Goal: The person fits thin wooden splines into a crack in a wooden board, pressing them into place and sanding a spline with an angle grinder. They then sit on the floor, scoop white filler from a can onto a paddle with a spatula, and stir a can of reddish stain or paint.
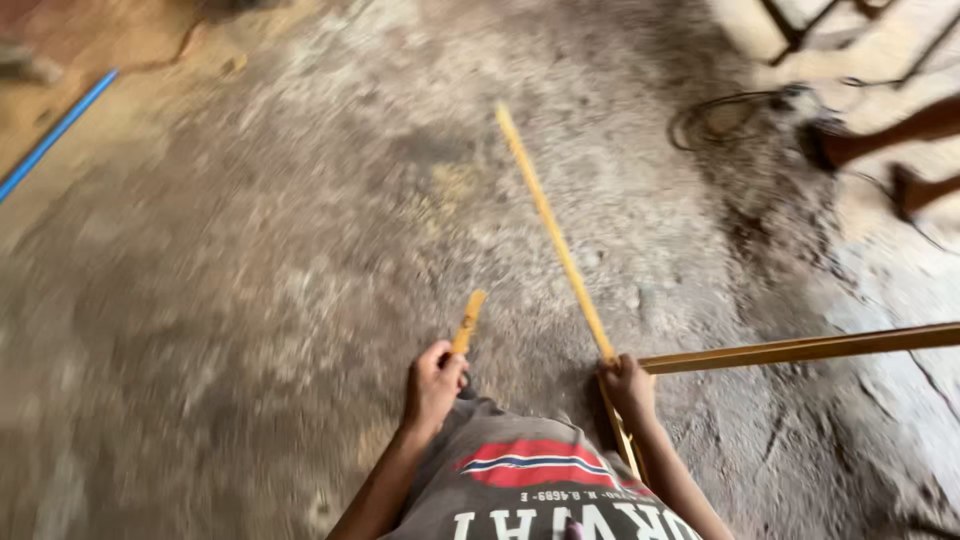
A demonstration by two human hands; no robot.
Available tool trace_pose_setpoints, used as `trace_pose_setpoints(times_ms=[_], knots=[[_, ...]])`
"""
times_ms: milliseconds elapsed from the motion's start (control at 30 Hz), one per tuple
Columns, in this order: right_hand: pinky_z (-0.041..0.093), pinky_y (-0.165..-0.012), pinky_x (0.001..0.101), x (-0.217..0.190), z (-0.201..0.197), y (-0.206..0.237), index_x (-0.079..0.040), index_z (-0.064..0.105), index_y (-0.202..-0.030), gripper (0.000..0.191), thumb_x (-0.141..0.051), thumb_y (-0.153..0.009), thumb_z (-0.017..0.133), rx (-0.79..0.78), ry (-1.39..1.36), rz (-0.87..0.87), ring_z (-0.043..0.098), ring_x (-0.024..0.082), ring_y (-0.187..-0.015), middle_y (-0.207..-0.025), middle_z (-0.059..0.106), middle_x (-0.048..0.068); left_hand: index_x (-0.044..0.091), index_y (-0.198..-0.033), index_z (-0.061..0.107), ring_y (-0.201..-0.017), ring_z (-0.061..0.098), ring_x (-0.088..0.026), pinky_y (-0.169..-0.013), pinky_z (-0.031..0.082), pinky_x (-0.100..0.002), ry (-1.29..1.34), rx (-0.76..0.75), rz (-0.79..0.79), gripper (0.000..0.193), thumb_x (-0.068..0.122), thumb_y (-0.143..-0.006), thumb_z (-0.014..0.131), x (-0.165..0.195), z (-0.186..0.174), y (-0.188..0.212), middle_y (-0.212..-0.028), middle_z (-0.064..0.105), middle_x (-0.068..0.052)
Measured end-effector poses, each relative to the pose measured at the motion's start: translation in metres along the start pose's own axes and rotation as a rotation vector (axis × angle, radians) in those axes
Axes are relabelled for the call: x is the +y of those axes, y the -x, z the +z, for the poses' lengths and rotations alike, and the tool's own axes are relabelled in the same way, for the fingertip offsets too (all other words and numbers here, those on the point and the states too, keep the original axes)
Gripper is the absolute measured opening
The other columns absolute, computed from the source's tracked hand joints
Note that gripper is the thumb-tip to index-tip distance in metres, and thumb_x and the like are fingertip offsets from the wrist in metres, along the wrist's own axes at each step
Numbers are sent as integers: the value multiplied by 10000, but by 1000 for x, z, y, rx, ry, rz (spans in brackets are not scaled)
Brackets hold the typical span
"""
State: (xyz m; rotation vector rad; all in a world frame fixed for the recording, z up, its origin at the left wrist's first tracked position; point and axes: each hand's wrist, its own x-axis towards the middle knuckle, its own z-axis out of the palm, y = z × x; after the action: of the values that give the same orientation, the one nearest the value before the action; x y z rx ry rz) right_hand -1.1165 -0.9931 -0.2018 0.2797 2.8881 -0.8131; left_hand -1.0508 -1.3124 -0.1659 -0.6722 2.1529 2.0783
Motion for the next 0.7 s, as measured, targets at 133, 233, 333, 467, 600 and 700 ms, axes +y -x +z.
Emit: trace_pose_setpoints(times_ms=[133, 233, 333, 467, 600, 700], knots=[[547, -761, 530, -24, -10, -54, -73, 671, -982, 365, -420, -872, 679, 24, -3, 221, 703, 440, -870, -872, 726, 238, 24, -967, 709, -593, 624, -83, -531, 491, -253, -82, -122, 35, 147, 116, -942, 597, 79, -19, -131, -718, 700, -30], [545, -803, 536, -47, -14, -103, -86, 665, -1014, 385, -432, -847, 685, 6, 28, 356, 703, 425, -919, -929, 737, 232, 12, -978, 706, -621, 661, -83, -567, 524, -252, -239, -160, 132, 154, 138, -947, 623, 127, -32, -228, -708, 708, -43], [549, -854, 514, -68, -6, -163, -84, 660, -1014, 345, -396, -868, 662, -40, 116, 419, 719, 402, -947, -955, 749, 223, 8, -970, 701, -629, 665, -84, -572, 533, -258, -235, -211, 138, 156, 142, -950, 623, 148, -32, -319, -729, 712, -38], [543, -859, 509, -110, 18, -304, -85, 668, -984, 301, -374, -910, 623, -26, 157, 381, 695, 398, -982, -986, 737, 192, 3, -956, 694, -594, 619, -94, -545, 510, -269, -147, -226, 6, 158, 127, -970, 596, 161, -10, -444, -750, 692, -36], [553, -784, 522, -218, 15, -537, -115, 677, -1011, 229, -316, -984, 570, -214, 105, 256, 698, 383, -877, -930, 711, 188, 1, -962, 694, -552, 583, -103, -508, 494, -278, -74, -210, -52, 159, 127, -961, 597, 190, 17, -569, -745, 692, -37], [547, -827, 412, -355, -10, -720, -48, 574, -1208, 549, -466, -893, 739, -187, -88, -132, 634, 266, -980, -1120, 655, 134, -21, -971, 694, -608, 582, -81, -546, 489, -257, -112, -197, -69, 190, 144, -994, 603, 229, 33, -644, -761, 681, -43]])
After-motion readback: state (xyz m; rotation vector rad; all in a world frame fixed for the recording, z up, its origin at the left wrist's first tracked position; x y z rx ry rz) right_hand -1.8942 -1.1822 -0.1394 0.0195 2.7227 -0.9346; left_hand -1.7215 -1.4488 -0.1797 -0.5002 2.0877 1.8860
